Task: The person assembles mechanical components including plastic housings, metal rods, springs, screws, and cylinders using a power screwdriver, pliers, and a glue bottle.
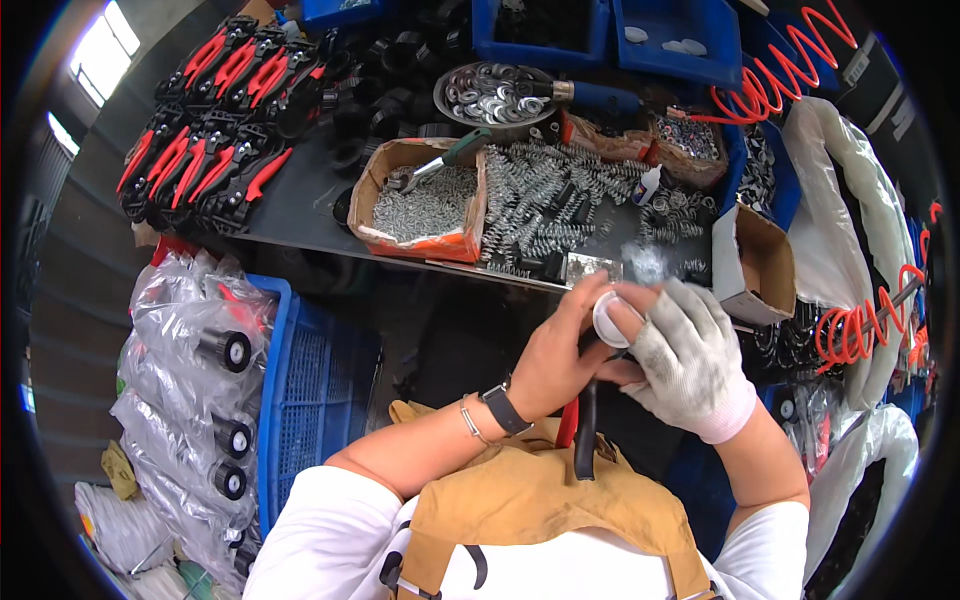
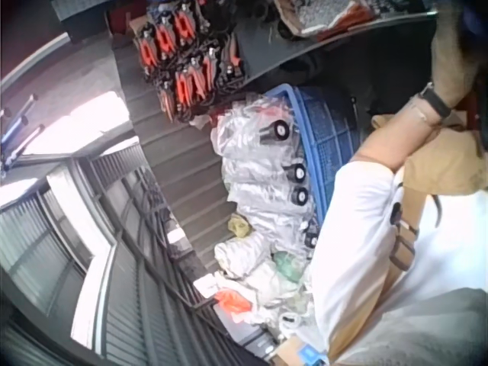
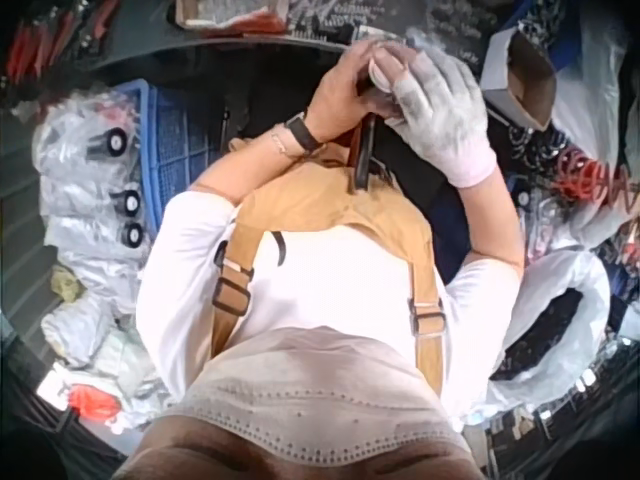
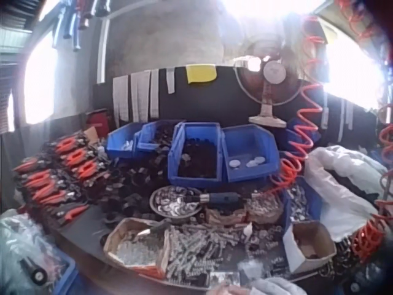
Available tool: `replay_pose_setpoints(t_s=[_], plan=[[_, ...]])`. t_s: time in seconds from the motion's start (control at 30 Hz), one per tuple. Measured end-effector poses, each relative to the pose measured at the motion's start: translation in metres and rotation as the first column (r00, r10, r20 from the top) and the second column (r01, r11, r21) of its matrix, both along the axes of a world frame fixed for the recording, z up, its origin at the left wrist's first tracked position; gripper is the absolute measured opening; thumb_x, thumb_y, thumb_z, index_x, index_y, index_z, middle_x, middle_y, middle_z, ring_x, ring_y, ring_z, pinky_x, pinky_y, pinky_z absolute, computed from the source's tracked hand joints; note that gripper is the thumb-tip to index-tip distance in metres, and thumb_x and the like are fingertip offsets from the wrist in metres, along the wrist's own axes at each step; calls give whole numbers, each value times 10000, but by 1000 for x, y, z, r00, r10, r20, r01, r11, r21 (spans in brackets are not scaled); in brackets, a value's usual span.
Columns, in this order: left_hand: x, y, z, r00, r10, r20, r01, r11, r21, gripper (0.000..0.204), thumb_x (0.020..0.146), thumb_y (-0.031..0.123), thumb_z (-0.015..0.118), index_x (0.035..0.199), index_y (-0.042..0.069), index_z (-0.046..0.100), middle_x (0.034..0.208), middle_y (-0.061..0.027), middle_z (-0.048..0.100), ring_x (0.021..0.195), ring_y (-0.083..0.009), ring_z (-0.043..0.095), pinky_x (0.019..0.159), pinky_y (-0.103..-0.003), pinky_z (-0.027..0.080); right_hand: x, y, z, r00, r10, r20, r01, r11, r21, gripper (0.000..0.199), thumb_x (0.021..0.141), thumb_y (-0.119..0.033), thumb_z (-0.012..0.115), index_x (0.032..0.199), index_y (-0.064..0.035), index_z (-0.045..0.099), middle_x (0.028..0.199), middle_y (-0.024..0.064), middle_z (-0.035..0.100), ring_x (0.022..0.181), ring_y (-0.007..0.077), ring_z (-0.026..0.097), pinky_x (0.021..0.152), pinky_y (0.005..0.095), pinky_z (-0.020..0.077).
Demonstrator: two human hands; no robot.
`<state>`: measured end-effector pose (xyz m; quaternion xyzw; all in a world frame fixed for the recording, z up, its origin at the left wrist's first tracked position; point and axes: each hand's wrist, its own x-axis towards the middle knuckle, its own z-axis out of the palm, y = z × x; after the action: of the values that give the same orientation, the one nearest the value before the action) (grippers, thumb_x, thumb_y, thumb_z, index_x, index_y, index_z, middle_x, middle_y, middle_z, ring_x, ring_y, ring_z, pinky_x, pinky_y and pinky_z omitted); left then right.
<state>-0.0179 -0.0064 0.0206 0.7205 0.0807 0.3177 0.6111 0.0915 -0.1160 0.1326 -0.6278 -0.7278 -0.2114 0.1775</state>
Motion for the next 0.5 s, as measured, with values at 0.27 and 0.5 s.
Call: replay_pose_setpoints(t_s=[0.27, 0.5], plan=[[-1, -1, 3, 996, 45, -81, -37, 994, 101, 740, 849, -3, 617, 1462, 44, 204, 1110, -172, 652, 1039, -280, 649, 881, -345, 505, 3, 9, 10, 988, 47, -147, -71, 984, -162, 725, 595, -388, 808, 1179, -48, 546, 880, 93, 629, 870, 276, 627, 795, 396, 477], [-2, 4, 3, 997, 57, -42, -54, 996, 69, 799, 817, -33, 642, 1472, 60, 196, 1044, -182, 675, 1037, -314, 649, 903, -349, 498, 42, 25, 23, 919, 348, -187, -395, 791, -467, 377, 678, -57, 700, 1052, -94, 664, 1068, 52, 644, 990, 297, 612, 828, 409, 520]])
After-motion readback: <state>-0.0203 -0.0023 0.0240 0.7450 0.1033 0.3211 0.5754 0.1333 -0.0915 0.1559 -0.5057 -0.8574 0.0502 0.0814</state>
